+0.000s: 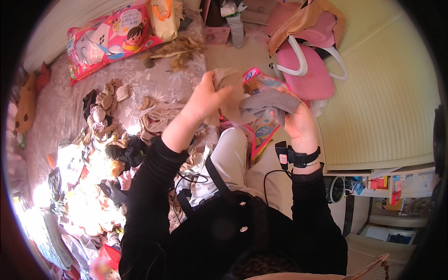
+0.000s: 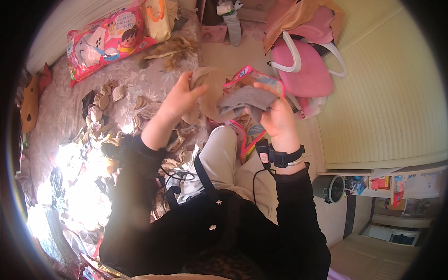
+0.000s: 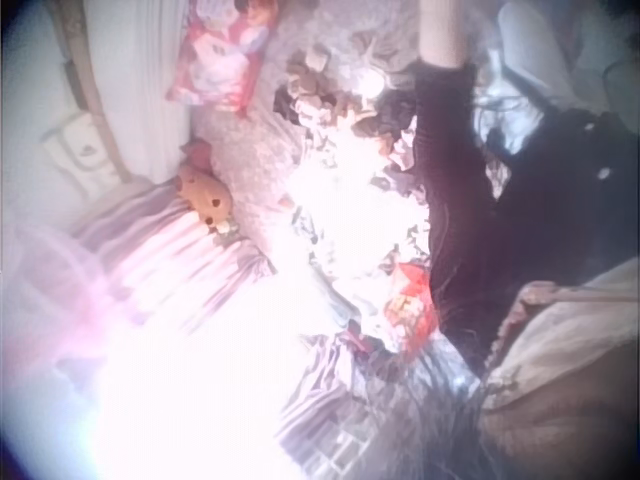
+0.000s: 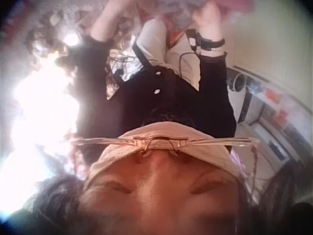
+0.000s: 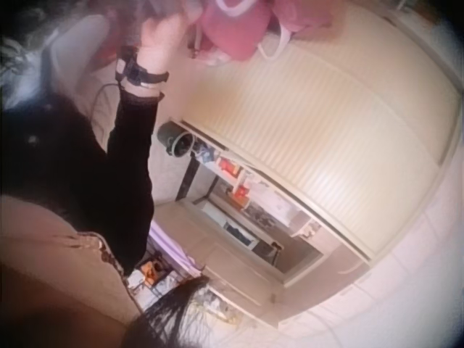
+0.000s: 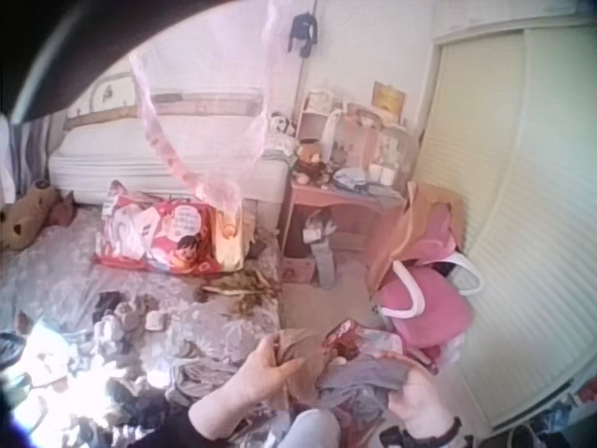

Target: The person sits on the floor and folds various small clothing items one by one, including socks, underwear, and shirts. They place each folded item into a pink mesh laundry bag.

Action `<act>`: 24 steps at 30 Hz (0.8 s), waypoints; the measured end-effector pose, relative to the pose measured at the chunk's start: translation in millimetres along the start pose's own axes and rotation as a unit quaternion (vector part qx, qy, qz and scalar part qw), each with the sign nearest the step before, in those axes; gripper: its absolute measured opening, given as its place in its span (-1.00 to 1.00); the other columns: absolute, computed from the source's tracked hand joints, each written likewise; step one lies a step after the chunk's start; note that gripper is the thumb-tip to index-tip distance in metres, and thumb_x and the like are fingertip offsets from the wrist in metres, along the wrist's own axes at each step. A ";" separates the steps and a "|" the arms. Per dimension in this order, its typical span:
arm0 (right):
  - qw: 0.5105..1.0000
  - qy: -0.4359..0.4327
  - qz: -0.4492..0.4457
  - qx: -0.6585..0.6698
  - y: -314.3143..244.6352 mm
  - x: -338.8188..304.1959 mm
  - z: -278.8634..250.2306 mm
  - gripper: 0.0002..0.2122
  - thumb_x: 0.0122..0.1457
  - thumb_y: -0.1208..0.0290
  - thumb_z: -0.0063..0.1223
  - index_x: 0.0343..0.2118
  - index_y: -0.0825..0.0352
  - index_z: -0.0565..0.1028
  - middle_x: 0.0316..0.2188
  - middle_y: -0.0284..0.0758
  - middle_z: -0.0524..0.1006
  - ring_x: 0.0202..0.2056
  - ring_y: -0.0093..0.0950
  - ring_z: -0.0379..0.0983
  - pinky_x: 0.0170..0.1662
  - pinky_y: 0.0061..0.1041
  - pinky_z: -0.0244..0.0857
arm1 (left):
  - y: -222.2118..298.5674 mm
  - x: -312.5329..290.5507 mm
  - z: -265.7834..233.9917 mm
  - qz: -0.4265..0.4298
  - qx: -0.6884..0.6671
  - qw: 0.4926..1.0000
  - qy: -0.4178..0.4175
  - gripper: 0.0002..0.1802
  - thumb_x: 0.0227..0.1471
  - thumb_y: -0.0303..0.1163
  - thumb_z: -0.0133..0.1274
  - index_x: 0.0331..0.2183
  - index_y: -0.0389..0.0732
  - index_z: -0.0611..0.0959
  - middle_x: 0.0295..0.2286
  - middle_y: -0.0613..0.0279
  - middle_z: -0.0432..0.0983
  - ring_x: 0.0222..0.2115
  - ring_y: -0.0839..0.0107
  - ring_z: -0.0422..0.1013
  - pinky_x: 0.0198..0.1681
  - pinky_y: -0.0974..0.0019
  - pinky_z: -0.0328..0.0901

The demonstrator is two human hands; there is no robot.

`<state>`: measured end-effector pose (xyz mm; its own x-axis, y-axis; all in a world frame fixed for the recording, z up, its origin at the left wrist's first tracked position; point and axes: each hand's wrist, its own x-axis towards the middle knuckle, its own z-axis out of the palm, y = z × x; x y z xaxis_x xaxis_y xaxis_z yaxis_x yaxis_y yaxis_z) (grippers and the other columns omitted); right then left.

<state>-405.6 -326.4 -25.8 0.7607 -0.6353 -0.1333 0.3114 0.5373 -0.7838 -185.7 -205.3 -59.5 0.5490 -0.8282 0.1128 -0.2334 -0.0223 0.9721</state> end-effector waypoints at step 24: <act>0.949 -0.230 0.150 -0.155 88.4 -9.5 34.4 -0.73 0.20 0.26 -0.04 -0.20 0.40 0.45 -0.70 -0.54 0.28 -0.68 -0.73 0.19 -0.50 -0.68 0.17 | 53.6 -14.0 -128.2 0.012 0.219 0.957 -0.190 -0.38 -0.12 -0.44 0.04 0.05 -0.29 0.33 -0.32 0.25 0.49 -0.40 0.52 0.38 -0.35 0.45 0.26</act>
<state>-365.6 -253.8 -72.9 0.9791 -0.1306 -0.1558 -0.0873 0.4221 -0.9023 -103.0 -123.1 17.4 0.2262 -0.9736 -0.0297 -0.6024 -0.1638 0.7812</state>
